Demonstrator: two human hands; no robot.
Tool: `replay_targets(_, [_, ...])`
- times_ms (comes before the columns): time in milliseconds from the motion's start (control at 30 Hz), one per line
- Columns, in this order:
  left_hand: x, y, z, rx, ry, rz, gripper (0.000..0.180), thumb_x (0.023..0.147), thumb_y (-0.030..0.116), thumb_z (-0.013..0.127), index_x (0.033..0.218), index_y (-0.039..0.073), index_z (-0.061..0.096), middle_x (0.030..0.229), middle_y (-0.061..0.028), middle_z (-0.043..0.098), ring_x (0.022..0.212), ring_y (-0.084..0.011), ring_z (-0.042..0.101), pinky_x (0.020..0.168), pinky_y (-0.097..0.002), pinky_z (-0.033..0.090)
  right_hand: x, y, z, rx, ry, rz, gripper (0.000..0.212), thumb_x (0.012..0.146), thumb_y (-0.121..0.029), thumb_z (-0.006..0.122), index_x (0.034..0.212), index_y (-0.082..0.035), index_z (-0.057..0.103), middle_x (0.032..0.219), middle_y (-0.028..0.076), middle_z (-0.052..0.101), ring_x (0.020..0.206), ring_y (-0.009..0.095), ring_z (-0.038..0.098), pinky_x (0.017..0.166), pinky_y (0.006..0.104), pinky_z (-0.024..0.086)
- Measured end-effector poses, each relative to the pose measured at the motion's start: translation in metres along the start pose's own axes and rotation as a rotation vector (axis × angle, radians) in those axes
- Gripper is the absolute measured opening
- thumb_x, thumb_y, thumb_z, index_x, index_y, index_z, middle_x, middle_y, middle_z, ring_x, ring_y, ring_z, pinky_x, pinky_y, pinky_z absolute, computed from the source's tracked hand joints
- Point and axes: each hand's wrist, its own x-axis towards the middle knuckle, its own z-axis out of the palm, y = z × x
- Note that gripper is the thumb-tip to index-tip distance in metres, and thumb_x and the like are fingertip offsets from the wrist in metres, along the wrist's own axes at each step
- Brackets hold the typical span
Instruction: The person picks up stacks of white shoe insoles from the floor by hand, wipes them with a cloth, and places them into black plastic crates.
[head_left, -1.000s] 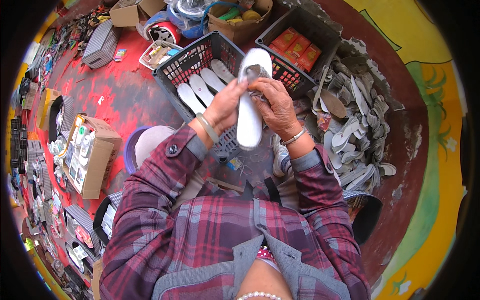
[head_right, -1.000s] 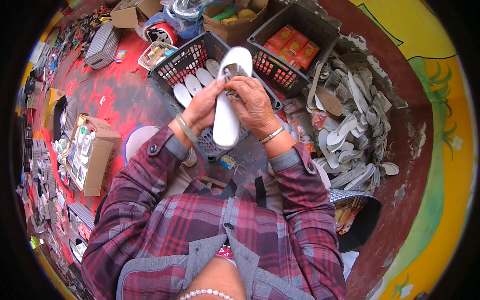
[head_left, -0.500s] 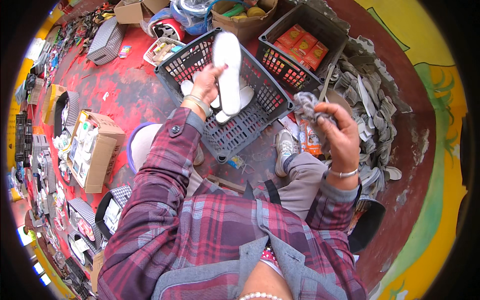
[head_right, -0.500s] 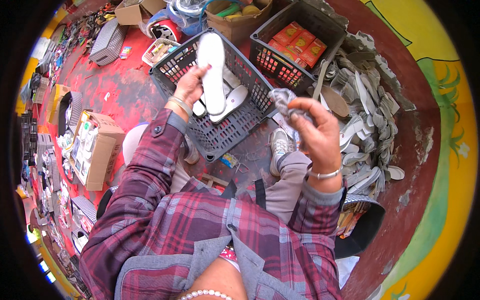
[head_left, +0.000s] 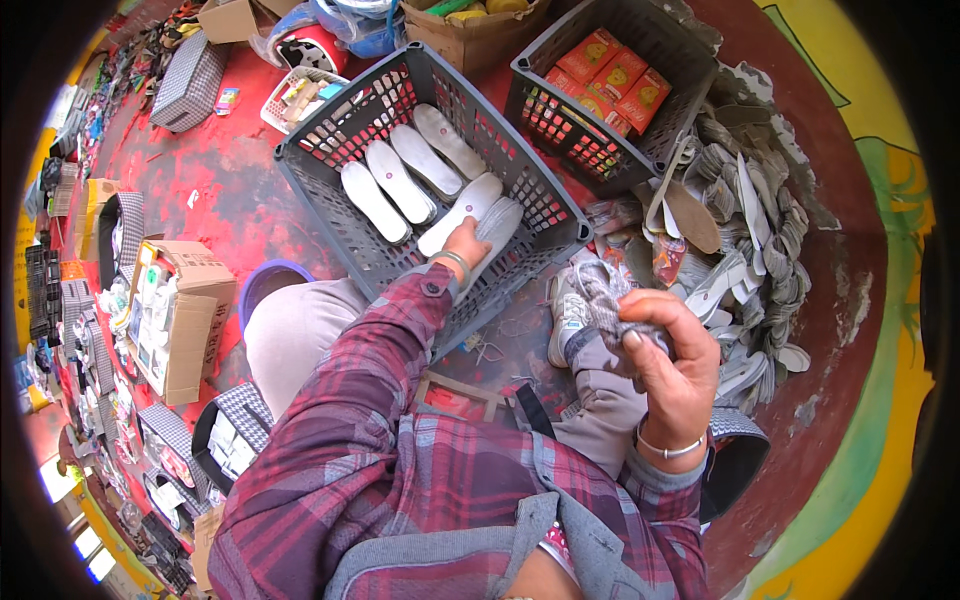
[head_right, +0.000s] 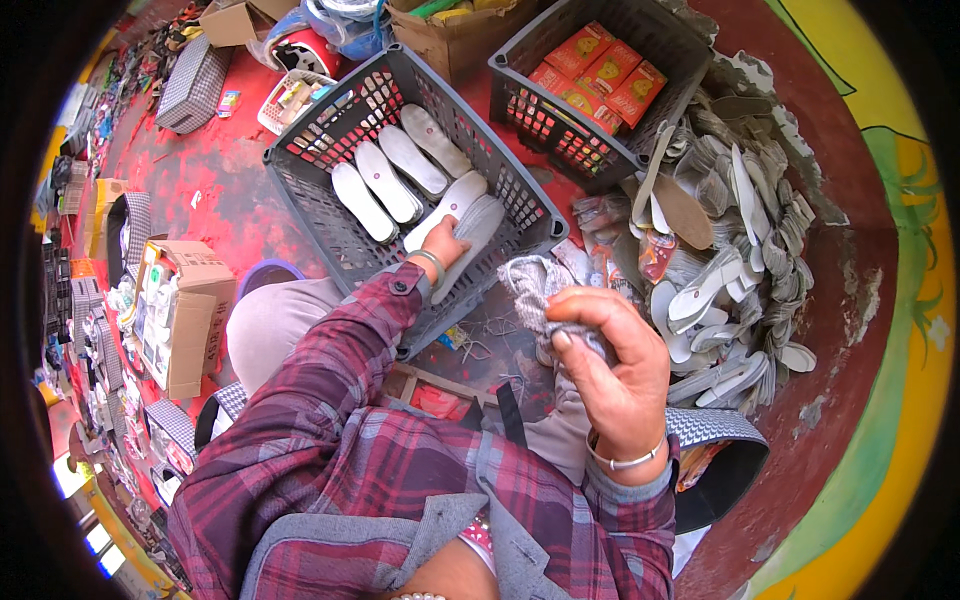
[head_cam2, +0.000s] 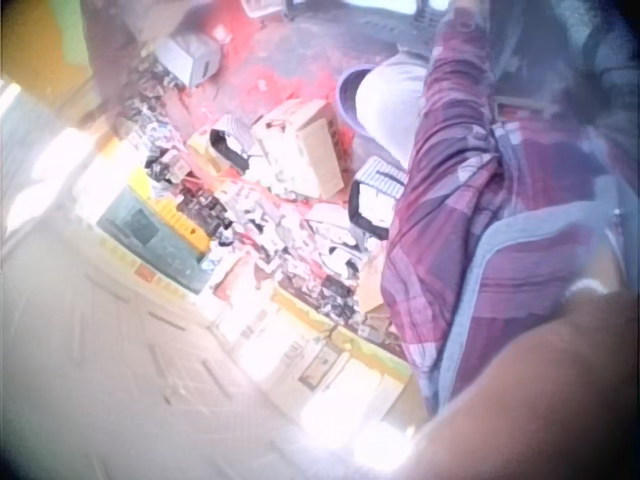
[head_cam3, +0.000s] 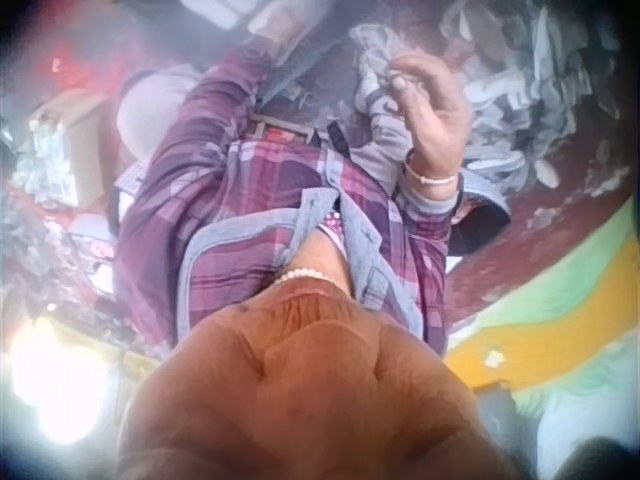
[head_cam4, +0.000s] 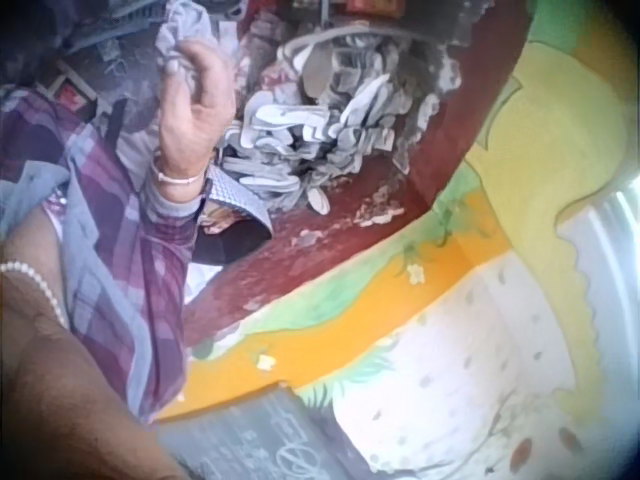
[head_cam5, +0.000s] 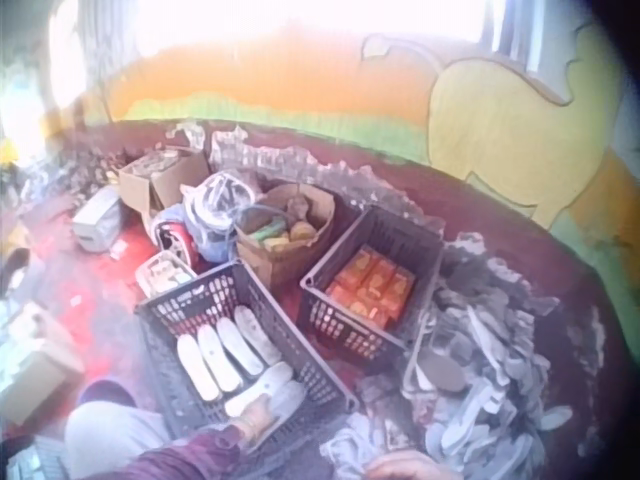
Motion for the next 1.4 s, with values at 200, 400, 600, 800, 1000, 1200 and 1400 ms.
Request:
replay_targets(200, [-0.003,0.012,0.026,0.548,0.165,0.403,0.044,0.063,0.018,0.072,0.099,0.008,0.05,0.102,-0.0121,0.052,0.099,-0.0296,0.053,0.076,-0.0403,0.047,0.006,0.0,-0.001,0.07,0.022,0.078,0.016,0.074,0.001,0.062,0.09,0.004,0.061,0.095,0.014,0.062,0.09,0.02,0.058,0.083,0.0293,0.043])
replay_targets(400, [0.027,-0.02,0.063,0.615,0.318,0.556,0.036,0.061,0.013,0.068,0.092,0.009,0.05,0.094,-0.0095,0.051,0.091,-0.0262,0.052,0.069,-0.0372,0.047,0.01,0.008,-0.003,0.177,0.061,0.183,0.016,0.071,-0.001,0.065,0.086,0.005,0.061,0.091,0.016,0.062,0.087,0.022,0.058,0.082,0.0318,0.044])
replay_targets(600, [0.031,-0.031,0.078,0.673,0.233,0.548,0.018,0.074,0.013,0.054,0.092,0.011,0.053,0.092,-0.0064,0.052,0.089,-0.0226,0.053,0.064,-0.0353,0.044,0.021,0.008,0.003,0.229,0.054,0.281,0.018,0.071,-0.005,0.068,0.084,0.004,0.06,0.089,0.018,0.062,0.084,0.023,0.058,0.079,0.0322,0.044])
replay_targets(800, [0.029,-0.042,0.086,0.652,0.218,0.547,0.016,0.076,0.011,0.051,0.092,0.01,0.053,0.094,-0.0075,0.051,0.089,-0.0234,0.052,0.065,-0.0353,0.044,0.025,0.011,0.003,0.254,0.015,0.314,0.019,0.071,-0.006,0.068,0.085,0.004,0.06,0.089,0.018,0.062,0.085,0.022,0.058,0.08,0.0322,0.044])
replay_targets(1000, [0.029,-0.044,0.083,0.634,0.243,0.616,0.014,0.075,0.009,0.05,0.089,0.01,0.052,0.09,-0.0076,0.05,0.086,-0.0242,0.052,0.064,-0.0355,0.043,0.022,0.011,0.005,0.279,0.04,0.356,0.02,0.071,-0.006,0.068,0.086,0.005,0.06,0.091,0.018,0.062,0.086,0.022,0.058,0.082,0.0316,0.043])
replay_targets(1200, [0.043,-0.053,0.081,0.619,0.273,0.616,0.016,0.075,0.01,0.051,0.091,0.011,0.053,0.091,-0.0064,0.051,0.087,-0.0222,0.052,0.063,-0.035,0.042,0.024,0.012,0.006,0.294,0.021,0.383,0.019,0.071,-0.004,0.067,0.086,0.005,0.06,0.091,0.018,0.062,0.086,0.022,0.058,0.082,0.0316,0.043])
replay_targets(1400, [0.035,-0.042,0.064,0.546,0.175,0.575,0.014,0.078,0.012,0.052,0.091,0.008,0.053,0.096,-0.0097,0.053,0.094,-0.0273,0.053,0.076,-0.0373,0.044,0.023,0.011,0.008,0.306,0.0,0.391,0.018,0.07,-0.002,0.065,0.086,0.005,0.061,0.092,0.018,0.062,0.088,0.022,0.058,0.083,0.032,0.043])
